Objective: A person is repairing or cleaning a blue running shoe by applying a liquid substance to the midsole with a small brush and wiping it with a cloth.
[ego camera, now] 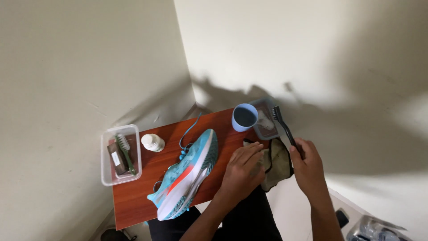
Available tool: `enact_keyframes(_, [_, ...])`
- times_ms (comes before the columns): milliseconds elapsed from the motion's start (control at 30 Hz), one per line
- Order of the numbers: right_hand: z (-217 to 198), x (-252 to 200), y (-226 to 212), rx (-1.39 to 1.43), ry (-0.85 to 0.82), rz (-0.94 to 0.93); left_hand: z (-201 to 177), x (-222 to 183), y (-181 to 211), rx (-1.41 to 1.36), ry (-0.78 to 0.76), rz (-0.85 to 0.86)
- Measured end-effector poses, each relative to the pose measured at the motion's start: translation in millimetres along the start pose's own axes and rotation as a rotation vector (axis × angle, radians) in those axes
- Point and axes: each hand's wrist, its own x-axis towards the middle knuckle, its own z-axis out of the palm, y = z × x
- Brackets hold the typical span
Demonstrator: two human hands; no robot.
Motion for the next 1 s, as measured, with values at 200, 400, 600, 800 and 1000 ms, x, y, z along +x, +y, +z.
enact_keyframes(200, [-2, 33, 43, -0.208, -0.079, 0.068, 86, -2, -43, 0.252, -0.117, 0.022])
enact_keyframes(400, [35, 59, 63, -0.385, -0.084, -0.156, 101, -3, -66, 0.366, -0.191, -0.022])
enact_keyframes(600, [53, 74, 75, -0.634, -0.161, -0.28, 98, -6, -71, 0.341, -0.213, -0.011])
enact_keyframes(800, [51, 87, 98, -0.439, -0.256, -0.15, 102, -12, -73, 0.324, -0.19, -0.027])
enact_keyframes(1000, [18, 69, 61, 0.021, -0.208, 0.075, 94, -5, -64, 0.252, -0.216, -0.052])
